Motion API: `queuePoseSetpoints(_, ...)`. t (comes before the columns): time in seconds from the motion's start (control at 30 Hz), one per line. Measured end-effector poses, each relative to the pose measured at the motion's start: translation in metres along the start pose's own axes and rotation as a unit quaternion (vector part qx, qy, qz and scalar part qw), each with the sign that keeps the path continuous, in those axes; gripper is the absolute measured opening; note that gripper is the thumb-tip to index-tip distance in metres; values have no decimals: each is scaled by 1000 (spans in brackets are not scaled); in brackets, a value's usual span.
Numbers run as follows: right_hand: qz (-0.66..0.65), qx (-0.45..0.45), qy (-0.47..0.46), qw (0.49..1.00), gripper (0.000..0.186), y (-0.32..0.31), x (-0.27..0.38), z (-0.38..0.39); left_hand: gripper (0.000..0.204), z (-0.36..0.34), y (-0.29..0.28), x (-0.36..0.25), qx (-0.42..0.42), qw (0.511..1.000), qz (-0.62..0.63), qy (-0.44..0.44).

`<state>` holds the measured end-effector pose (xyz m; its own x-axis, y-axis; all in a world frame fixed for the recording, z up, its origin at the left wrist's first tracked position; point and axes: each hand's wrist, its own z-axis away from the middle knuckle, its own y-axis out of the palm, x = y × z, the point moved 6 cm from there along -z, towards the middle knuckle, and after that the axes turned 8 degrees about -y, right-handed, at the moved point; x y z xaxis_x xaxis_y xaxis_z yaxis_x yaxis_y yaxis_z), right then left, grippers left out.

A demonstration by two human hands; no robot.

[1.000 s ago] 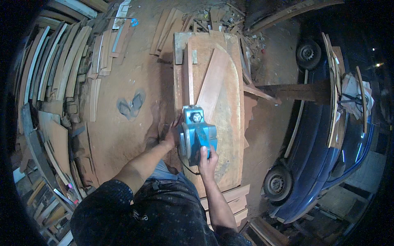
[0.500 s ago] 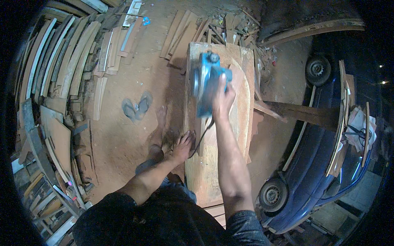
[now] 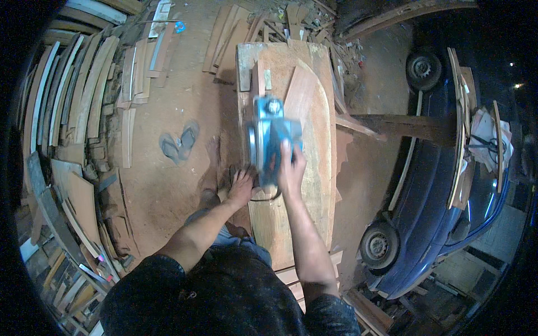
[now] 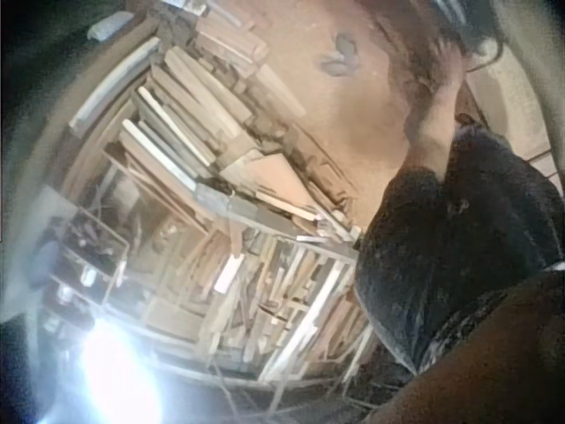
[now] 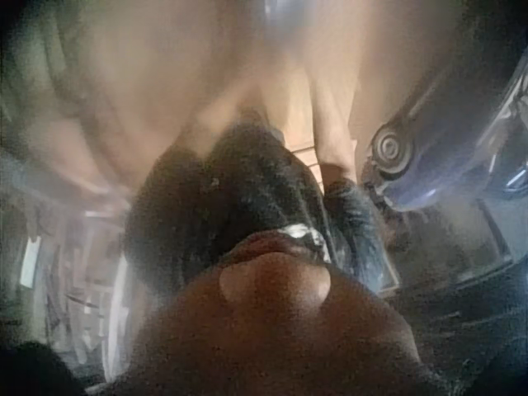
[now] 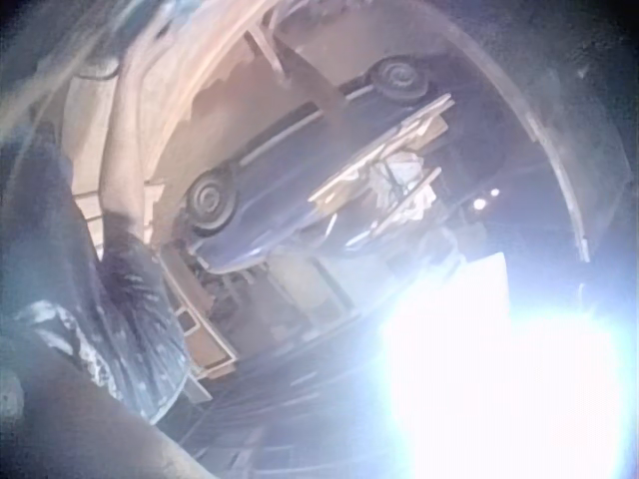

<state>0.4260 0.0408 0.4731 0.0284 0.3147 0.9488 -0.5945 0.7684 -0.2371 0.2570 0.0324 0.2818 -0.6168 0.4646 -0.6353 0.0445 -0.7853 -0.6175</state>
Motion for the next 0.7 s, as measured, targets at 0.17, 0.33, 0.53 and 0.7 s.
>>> queuePoseSetpoints(0.17, -13, -27, 22, 999, 42, -58, -44, 148, 81, 5, -3, -1, -44, 997, -44, 54)
queuePoseSetpoints(0.33, -2, -16, 33, 999, 49, -87, -59, 243, 81, -2, 6, 3, -36, 999, -35, 12)
queuePoseSetpoints(0.53, 82, -33, -30, 996, 46, -78, -70, 214, 73, -6, 9, 6, -37, 999, 0, 15)
queuePoseSetpoints(0.7, 51, -25, -40, 998, 47, -27, -26, 112, 70, -8, 36, 18, -6, 994, -109, 20)
